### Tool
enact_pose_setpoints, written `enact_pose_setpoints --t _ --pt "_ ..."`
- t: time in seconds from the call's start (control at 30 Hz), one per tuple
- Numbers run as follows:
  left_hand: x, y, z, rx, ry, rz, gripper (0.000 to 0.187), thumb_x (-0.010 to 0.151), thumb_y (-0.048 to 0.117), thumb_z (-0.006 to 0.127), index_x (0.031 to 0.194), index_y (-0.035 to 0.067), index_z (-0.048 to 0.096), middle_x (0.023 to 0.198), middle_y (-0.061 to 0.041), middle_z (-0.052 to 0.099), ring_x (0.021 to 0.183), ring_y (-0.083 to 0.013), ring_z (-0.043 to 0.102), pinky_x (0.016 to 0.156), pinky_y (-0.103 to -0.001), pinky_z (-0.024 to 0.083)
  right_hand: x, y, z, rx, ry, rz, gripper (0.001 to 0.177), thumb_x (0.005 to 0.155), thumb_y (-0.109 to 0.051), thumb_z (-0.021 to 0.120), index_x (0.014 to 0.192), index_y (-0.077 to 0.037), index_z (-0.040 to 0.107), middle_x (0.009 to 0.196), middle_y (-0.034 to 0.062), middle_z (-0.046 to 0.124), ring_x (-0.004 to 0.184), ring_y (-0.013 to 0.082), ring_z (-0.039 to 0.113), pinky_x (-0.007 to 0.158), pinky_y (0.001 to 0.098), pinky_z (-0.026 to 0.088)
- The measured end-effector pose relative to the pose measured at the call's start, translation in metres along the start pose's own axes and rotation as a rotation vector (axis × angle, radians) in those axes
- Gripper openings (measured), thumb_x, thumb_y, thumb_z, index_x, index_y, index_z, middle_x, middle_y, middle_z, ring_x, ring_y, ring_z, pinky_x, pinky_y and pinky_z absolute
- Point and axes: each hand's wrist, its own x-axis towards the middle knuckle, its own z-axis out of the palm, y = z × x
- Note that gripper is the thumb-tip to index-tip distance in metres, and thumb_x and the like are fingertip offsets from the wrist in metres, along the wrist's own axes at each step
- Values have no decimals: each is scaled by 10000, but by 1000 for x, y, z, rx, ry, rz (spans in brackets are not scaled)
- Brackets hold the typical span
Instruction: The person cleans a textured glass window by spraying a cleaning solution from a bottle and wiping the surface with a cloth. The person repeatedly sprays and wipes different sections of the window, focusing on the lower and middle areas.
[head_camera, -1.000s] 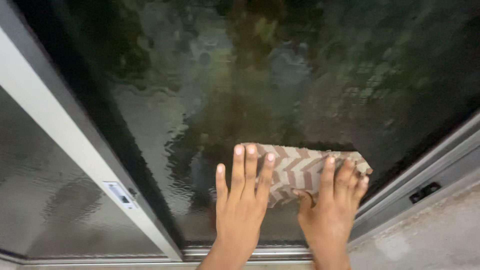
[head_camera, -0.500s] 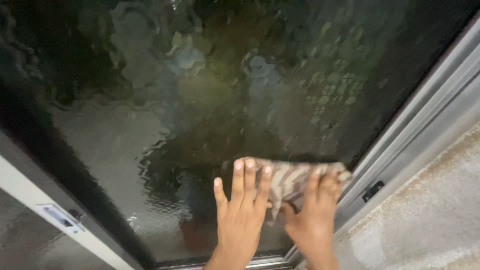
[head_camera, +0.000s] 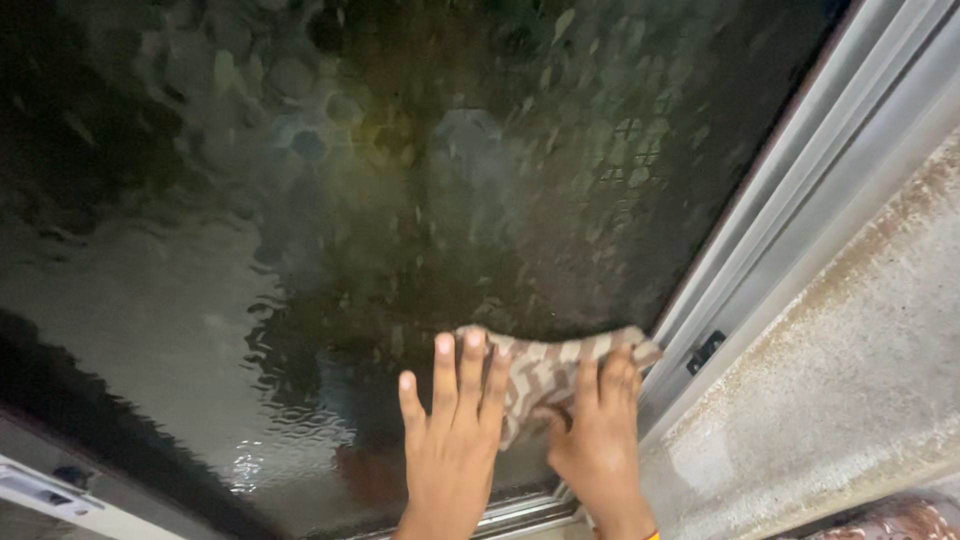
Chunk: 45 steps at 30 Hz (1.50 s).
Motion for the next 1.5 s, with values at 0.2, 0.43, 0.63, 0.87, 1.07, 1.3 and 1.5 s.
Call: enact_pose_setpoints --t 0.2,0.43,0.63,0.87,1.07,1.3,1.5 --pt "18 -26 -22 -60 83 -57 822 889 423 670 1610 178 360 1685 -141 262 1554 -431 150 1165 -722 14 46 -11 -26 -61 42 -171 841 699 -18 657 1482 98 373 1532 455 282 1415 651 294 1189 709 213" --pt "-31 -102 -43 76 -29 -381 855 757 434 785 1482 72 510 1694 -226 268 1566 -499 112 1137 -793 -40 32 -101 28 22 -223 -323 695 738 -313 821 1311 -22 555 1292 336 463 1212 553 415 1051 776 219" --pt "-47 -115 -35 13 -8 -387 780 688 356 771 1344 -11 566 1647 -270 275 1554 -492 161 1168 -800 24 25 -104 32 96 -231 -431 546 788 -260 780 1277 -92 605 1308 220 530 1246 454 463 1068 677 306" --pt "-21 -51 -16 -78 58 -85 617 937 167 528 1538 84 413 1634 -211 300 1527 -417 227 1160 -726 115 35 -56 -22 19 -49 -150 769 799 -350 761 1384 48 461 1408 376 404 1309 558 387 1112 663 266" --pt "-32 -56 -9 -130 134 27 603 945 178 534 1535 85 447 1634 -128 360 1533 -365 266 1164 -696 174 18 -76 11 61 55 -165 904 778 -323 735 1465 70 299 1433 491 266 1319 686 267 1109 747 126" --pt "-37 -103 -35 -150 48 215 491 899 172 570 1387 122 570 1592 -17 455 1510 -247 362 1163 -645 257 28 -102 54 -118 63 -388 661 856 -232 683 1477 -181 459 1332 193 472 1303 400 445 1207 756 98" --pt "-19 -148 -59 9 193 224 518 880 117 577 1392 166 644 1531 3 546 1456 -241 438 1179 -577 314 75 -123 53 75 483 -150 697 975 -373 441 1549 16 362 1473 400 392 1391 634 317 1188 785 77"
